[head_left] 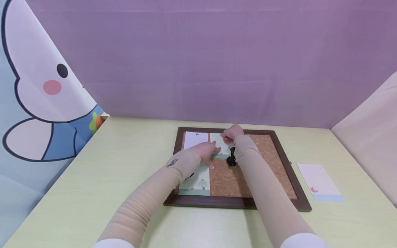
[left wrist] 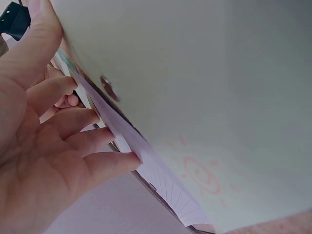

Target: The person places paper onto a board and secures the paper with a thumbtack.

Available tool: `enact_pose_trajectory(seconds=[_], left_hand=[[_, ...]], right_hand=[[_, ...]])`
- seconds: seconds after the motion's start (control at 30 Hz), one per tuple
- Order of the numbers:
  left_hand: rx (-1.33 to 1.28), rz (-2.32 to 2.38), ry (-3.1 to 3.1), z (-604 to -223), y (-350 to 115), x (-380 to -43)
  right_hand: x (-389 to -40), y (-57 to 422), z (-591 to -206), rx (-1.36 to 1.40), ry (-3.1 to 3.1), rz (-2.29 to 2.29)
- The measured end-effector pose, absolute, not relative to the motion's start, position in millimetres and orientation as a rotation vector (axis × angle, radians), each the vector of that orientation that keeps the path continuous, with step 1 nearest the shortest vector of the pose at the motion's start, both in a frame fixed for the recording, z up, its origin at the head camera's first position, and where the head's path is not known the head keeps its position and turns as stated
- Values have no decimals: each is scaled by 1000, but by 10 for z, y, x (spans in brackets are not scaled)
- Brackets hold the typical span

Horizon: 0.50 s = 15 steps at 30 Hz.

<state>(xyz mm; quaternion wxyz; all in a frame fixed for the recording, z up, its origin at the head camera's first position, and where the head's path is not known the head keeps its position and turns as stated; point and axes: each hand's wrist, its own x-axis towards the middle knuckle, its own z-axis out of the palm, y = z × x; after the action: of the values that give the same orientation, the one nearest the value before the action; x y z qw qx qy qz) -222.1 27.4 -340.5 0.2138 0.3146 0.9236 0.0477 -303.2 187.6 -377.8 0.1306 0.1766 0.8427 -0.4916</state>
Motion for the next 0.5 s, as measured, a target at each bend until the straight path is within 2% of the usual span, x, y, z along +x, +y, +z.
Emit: enact_pose_trajectory(seconds=[0.5], left_hand=[[879,106,2566,-3457,345,-2273]], right_hand=[[-3072,1951,-3799,418,2502,-1282]])
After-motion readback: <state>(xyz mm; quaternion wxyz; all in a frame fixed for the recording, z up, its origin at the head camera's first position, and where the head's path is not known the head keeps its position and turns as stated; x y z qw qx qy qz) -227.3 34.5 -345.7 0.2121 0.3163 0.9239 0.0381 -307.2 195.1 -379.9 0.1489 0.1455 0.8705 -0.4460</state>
